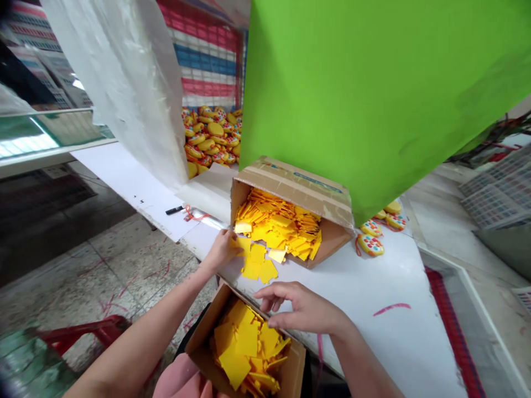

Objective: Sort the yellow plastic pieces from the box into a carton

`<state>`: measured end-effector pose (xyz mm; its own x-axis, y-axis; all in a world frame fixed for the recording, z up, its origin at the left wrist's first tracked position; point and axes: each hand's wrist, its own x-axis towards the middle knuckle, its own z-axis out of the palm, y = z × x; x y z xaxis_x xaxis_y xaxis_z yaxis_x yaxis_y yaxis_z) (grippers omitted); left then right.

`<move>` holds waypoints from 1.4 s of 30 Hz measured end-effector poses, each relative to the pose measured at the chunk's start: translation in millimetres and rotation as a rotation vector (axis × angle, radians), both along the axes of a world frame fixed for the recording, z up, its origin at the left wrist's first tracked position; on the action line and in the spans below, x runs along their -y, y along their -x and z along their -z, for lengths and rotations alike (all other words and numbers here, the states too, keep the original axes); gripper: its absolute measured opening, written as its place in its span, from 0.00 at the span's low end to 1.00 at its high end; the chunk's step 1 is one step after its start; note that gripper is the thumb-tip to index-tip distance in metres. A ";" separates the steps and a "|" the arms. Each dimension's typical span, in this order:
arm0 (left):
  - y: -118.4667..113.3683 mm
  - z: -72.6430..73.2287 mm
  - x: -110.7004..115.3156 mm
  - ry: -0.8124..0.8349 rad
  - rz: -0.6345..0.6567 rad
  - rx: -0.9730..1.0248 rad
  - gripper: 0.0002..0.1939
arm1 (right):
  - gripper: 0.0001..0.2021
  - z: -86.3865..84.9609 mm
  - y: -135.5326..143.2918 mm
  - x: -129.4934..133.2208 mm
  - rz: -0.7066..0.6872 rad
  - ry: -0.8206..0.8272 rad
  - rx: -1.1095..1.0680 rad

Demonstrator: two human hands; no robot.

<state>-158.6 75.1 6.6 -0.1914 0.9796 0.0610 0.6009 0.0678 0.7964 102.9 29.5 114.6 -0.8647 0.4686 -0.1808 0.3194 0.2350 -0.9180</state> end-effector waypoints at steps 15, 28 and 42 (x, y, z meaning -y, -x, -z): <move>-12.4 -118.6 103.2 0.108 0.503 0.395 0.15 | 0.21 38.9 -11.6 -11.0 0.539 -0.001 -0.081; -19.4 -27.3 3.5 -0.055 0.946 -0.508 0.47 | 0.33 89.6 1.9 -15.7 0.123 -0.848 0.345; 8.8 -26.0 30.4 -0.249 1.192 -0.856 0.23 | 0.26 91.9 -23.0 9.4 0.122 -0.975 0.382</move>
